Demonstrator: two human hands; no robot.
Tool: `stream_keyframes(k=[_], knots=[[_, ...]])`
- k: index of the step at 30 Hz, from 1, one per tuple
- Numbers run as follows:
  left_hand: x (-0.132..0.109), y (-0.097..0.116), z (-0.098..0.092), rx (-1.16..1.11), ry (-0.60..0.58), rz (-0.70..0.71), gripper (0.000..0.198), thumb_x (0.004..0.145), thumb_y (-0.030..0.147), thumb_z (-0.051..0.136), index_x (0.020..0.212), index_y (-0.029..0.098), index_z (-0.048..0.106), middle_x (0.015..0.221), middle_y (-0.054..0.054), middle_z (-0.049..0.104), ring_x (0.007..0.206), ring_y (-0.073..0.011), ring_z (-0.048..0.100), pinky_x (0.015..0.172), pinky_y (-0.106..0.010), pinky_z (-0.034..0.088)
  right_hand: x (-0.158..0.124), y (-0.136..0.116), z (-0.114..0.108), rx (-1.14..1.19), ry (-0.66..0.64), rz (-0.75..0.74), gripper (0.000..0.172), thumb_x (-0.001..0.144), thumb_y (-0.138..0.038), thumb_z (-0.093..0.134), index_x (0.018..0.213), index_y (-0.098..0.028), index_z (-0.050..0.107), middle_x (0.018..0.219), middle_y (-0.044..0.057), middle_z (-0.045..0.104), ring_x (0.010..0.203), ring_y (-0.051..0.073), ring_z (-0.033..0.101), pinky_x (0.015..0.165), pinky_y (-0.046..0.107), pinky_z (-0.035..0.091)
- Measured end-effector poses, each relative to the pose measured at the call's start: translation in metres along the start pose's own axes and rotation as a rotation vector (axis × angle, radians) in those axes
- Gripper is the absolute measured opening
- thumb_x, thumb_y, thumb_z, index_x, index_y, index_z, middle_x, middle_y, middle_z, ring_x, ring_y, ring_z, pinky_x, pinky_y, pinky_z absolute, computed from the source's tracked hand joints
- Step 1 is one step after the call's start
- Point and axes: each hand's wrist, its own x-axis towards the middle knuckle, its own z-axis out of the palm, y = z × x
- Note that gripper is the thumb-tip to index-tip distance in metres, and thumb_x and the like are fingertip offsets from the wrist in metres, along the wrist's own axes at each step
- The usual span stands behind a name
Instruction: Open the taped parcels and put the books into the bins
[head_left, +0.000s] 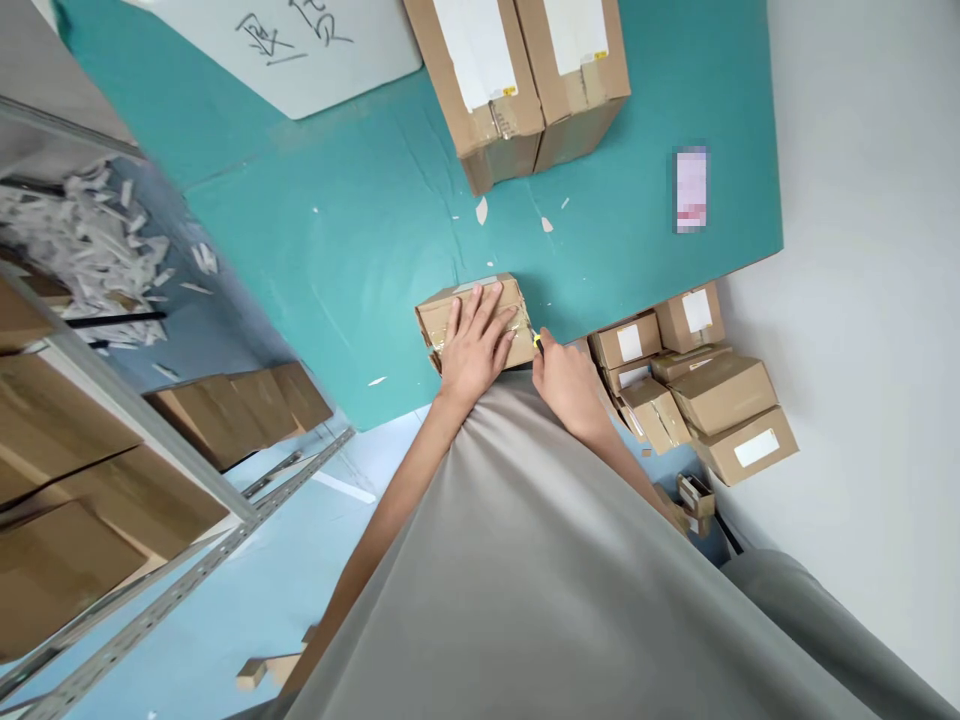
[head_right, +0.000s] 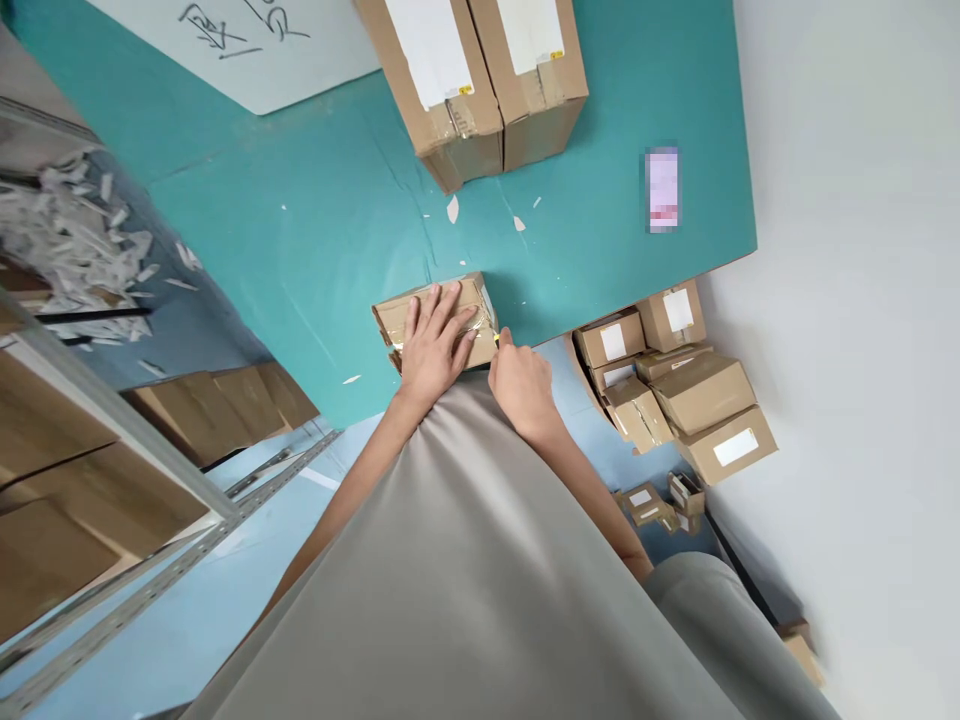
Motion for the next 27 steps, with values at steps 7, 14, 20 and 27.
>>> stream_keyframes(k=[7, 14, 20, 27], knots=[[0.001, -0.001, 0.001, -0.012, -0.013, 0.035, 0.058, 0.117, 0.055, 0.052, 0.169, 0.031, 0.057, 0.188, -0.008, 0.035, 0.18, -0.0325, 0.02, 0.147, -0.067, 0.011, -0.016, 0.001, 0.009, 0.039, 0.021, 0.082, 0.059, 0.118, -0.028, 0.042, 0.176, -0.015, 0.046, 0.125, 0.022, 0.085, 0.117, 0.037, 0.083, 0.102, 0.045, 0.062], [-0.026, -0.031, -0.021, -0.029, 0.064, 0.056, 0.069, 0.113, 0.062, 0.057, 0.174, 0.031, 0.052, 0.186, -0.011, 0.039, 0.178, -0.0346, 0.025, 0.147, -0.065, 0.015, -0.002, 0.043, 0.024, 0.573, 0.153, -0.091, 0.044, 0.119, -0.04, 0.039, 0.14, -0.021, 0.073, 0.129, 0.01, 0.087, 0.07, 0.02, 0.082, 0.087, 0.033, 0.065], [-0.09, -0.079, -0.048, -0.087, 0.257, -0.064, 0.061, 0.116, 0.061, 0.049, 0.168, 0.032, 0.061, 0.183, -0.013, 0.045, 0.176, -0.035, 0.031, 0.143, -0.066, 0.026, 0.091, 0.035, 0.046, 0.45, 0.243, -0.03, 0.046, 0.12, -0.042, 0.04, 0.129, -0.011, 0.073, 0.12, 0.02, 0.085, 0.105, 0.026, 0.082, 0.092, 0.033, 0.061], [-0.137, -0.086, -0.062, -0.144, 0.436, -0.234, 0.074, 0.111, 0.072, 0.05, 0.171, 0.029, 0.057, 0.178, -0.016, 0.052, 0.166, -0.0403, 0.049, 0.137, -0.065, 0.039, 0.129, -0.019, 0.071, 0.408, 0.142, -0.239, 0.041, 0.119, -0.036, 0.036, 0.1, -0.018, 0.068, 0.101, 0.006, 0.079, 0.089, 0.017, 0.069, 0.086, 0.022, 0.051]])
